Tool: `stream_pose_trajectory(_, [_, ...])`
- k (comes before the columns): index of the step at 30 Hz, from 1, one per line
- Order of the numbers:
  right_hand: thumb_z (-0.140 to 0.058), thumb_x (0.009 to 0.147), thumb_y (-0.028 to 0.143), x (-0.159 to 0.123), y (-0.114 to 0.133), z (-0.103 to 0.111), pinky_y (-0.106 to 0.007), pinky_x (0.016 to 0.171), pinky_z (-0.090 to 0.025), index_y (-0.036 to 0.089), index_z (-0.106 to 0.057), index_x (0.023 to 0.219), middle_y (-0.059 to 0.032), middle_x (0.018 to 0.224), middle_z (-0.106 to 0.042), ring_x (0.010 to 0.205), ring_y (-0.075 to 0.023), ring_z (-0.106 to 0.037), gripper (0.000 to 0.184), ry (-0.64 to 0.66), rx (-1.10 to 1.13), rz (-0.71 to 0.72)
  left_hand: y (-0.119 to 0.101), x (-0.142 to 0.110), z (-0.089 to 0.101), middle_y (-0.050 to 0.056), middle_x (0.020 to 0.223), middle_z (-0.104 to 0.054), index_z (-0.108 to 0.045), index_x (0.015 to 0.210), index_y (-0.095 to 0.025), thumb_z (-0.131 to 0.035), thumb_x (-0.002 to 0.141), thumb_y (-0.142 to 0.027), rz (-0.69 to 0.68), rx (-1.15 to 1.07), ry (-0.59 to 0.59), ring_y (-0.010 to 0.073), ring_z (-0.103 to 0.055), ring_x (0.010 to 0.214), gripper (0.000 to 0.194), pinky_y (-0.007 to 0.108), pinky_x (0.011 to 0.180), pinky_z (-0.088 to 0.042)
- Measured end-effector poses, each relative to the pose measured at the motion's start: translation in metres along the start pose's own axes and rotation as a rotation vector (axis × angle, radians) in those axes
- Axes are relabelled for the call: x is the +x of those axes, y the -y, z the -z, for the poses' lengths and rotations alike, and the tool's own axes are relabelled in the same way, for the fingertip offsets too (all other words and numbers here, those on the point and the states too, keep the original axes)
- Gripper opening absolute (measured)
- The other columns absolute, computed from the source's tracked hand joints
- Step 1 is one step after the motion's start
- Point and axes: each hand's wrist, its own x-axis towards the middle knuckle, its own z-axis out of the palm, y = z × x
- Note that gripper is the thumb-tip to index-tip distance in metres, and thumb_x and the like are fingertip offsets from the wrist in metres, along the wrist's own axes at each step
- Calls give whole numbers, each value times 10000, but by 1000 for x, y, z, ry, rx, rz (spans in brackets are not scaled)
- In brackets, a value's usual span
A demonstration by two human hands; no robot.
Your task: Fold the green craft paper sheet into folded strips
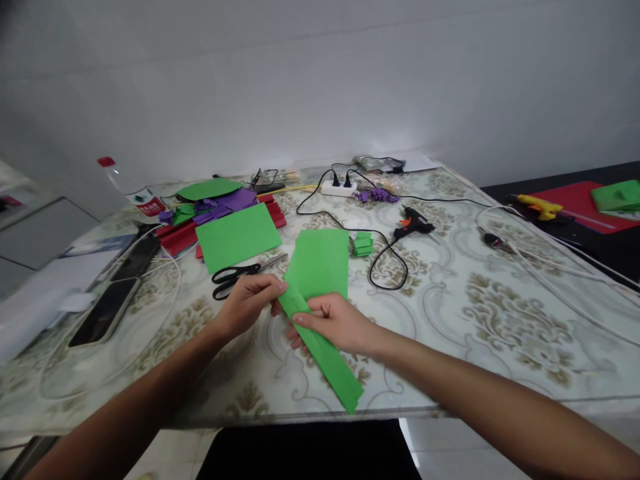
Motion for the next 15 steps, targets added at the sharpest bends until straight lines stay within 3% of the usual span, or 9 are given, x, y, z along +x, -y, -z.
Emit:
stream_pose_trajectory(7, [-798,744,576,2,-4,2,-308,668,-596,142,-721,890,-91,876,-788,772,-215,-763,465,-29,9,12,1,0,0,10,575,-624,-626,675,-160,-592,915,-496,-8,-27,12,130,-574,535,414,239,550,-465])
stream_pose_trajectory(12, [-794,752,567,2,-1,1,-294,659,-589,144,-726,917,-72,835,-781,759,-207,-761,459,-18,10,23,3,0,-3,-16,570,-580,-615,704,-156,-707,833,-431,43,-74,70,116,-548,524,318,225,525,-432])
stream_pose_trajectory(15, [-814,738,545,2,-1,1,-293,660,-588,142,-727,902,-69,840,-783,777,-215,-765,444,-30,-2,20,2,1,1,-19,547,-577,-617,680,-154,-714,823,-404,38,-92,22,107,-528,503,303,223,516,-417])
